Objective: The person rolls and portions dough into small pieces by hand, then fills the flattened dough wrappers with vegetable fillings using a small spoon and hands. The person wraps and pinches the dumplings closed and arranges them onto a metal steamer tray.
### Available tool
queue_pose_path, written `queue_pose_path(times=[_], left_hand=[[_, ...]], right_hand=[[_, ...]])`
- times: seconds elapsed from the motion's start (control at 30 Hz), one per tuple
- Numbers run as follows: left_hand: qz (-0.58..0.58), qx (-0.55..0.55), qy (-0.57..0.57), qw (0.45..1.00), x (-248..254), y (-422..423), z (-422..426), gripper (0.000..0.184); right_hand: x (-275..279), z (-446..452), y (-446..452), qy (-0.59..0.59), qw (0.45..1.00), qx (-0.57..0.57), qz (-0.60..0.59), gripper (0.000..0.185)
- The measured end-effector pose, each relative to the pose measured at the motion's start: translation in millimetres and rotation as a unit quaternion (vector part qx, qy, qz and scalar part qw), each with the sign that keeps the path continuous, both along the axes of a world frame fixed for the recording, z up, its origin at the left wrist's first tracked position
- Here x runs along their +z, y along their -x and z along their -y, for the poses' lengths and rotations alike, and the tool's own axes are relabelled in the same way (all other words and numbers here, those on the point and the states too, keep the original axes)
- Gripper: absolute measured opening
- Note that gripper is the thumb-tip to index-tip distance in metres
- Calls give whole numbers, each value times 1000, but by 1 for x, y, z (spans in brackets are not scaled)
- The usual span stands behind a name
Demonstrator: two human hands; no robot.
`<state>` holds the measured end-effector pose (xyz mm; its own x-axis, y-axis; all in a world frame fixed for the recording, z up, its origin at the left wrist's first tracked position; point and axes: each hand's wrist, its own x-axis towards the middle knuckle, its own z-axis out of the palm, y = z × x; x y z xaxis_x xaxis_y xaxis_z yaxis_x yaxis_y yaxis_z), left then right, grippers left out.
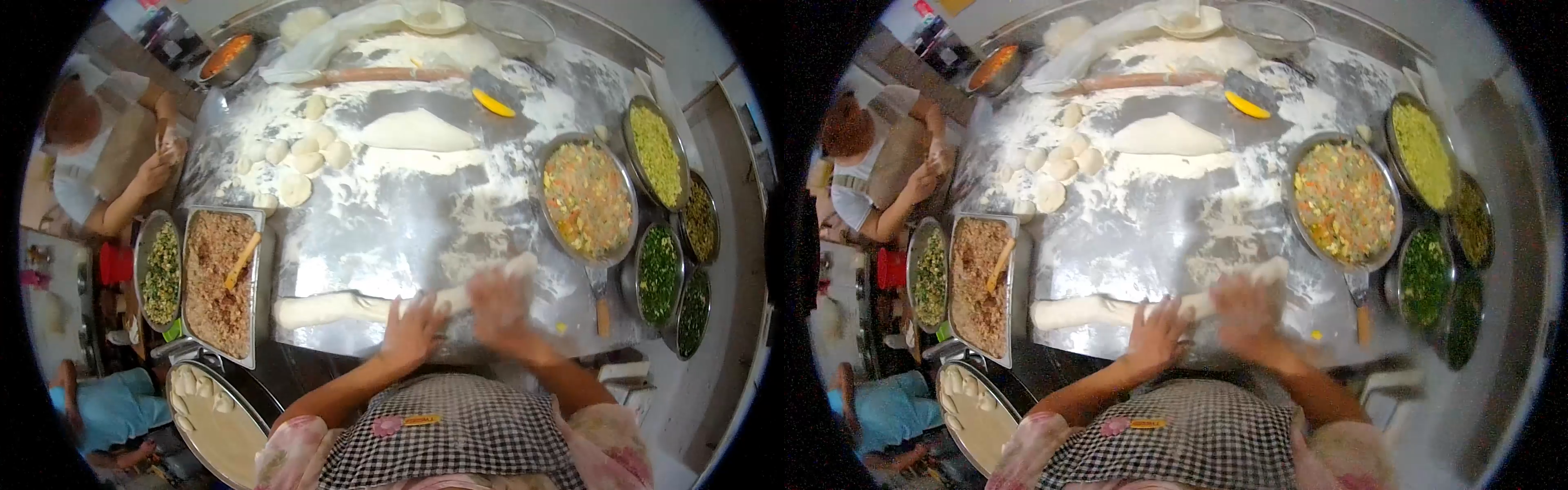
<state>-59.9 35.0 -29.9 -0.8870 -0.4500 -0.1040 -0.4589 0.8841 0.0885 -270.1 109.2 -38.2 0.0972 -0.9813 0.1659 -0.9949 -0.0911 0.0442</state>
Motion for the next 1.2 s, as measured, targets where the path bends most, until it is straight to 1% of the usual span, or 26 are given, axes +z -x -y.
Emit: queue_pose_path(times=[0.03, 0.07, 0.13, 0.17, 0.2, 0.23, 0.27, 0.3, 0.33, 0.4, 0.43, 0.5, 0.57, 0.6, 0.63, 0.67, 0.73, 0.83, 0.87, 0.93, 0.97, 1.03, 1.07, 1.13, 1.17, 1.2], left_hand=[[-29, 13, -31, 999, 2, -7, 6, 70], [-58, 25, -63, 996, 4, -14, 12, 68], [69, 75, -151, 983, 19, -11, 50, 67], [131, 95, -198, 967, 24, -8, 65, 66], [117, 101, -125, 980, 5, -13, 73, 64], [58, 114, -45, 991, -15, -26, 77, 62], [40, 150, -78, 985, 6, -30, 83, 63], [84, 195, -125, 969, 25, -31, 90, 63], [22, 188, -113, 975, 21, -41, 96, 66], [59, 206, -89, 973, 26, -44, 96, 72], [-6, 144, -56, 988, 20, -34, 96, 74], [-134, 21, 10, 991, 2, -9, 89, 78], [-35, 1, -127, 991, 18, 58, 66, 76], [-157, -50, -56, 985, -1, 78, 50, 71], [-67, -43, -124, 989, 16, 108, 37, 65], [-86, -55, -124, 987, 13, 129, 30, 63], [-127, -78, -123, 981, 0, 159, 21, 60], [-107, -53, -296, 948, -5, 169, 29, 62], [-140, -62, -302, 941, -5, 164, 33, 60], [-205, -77, -308, 926, 2, 147, 38, 57], [-215, -72, -271, 936, 1, 143, 36, 56], [-236, -54, -192, 951, 4, 135, 33, 54], [-220, -18, -254, 942, 6, 133, 37, 53], [-184, 55, -378, 906, 21, 128, 44, 51], [-167, 68, -493, 851, 17, 125, 51, 51], [-147, 78, -600, 782, 9, 120, 61, 52]], right_hand=[[-6, -12, -21, 57, 994, 71, -61, 55], [1, -18, -39, -98, 983, 98, 118, 61], [2, 24, -42, -111, 989, 59, 77, 66], [15, 59, -36, -159, 985, 24, 58, 65], [28, 93, -25, -210, 977, -17, 42, 64], [19, 108, -10, -146, 986, -50, 67, 65], [5, 115, 1, -78, 989, -86, 89, 65], [0, 112, 9, -79, 987, -117, 83, 64], [-1, 109, 17, -77, 983, -147, 75, 62], [3, 86, 26, -82, 978, -174, 75, 58], [6, 59, 23, -91, 978, -170, 82, 55], [11, 20, 21, -93, 973, -185, 103, 52], [15, -7, 24, -82, 962, -225, 129, 51], [13, -20, 32, -27, 955, -237, 175, 49], [9, -33, 43, 29, 943, -247, 220, 47], [7, -42, 48, 84, 926, -257, 264, 45], [9, -47, 59, 98, 859, -317, 389, 40], [9, -44, 73, 84, 722, -363, 583, 34], [6, -40, 73, 74, 663, -368, 647, 33], [9, -18, 63, 54, 460, -387, 797, 31], [14, -9, 55, 37, 349, -387, 852, 32], [24, 6, 40, 15, 351, -381, 855, 29], [26, 13, 35, 3, 353, -376, 856, 28], [21, 23, 41, 23, 637, -299, 711, 22], [20, 30, 44, 38, 756, -241, 607, 18], [34, 35, 38, 66, 841, -165, 512, 16]])
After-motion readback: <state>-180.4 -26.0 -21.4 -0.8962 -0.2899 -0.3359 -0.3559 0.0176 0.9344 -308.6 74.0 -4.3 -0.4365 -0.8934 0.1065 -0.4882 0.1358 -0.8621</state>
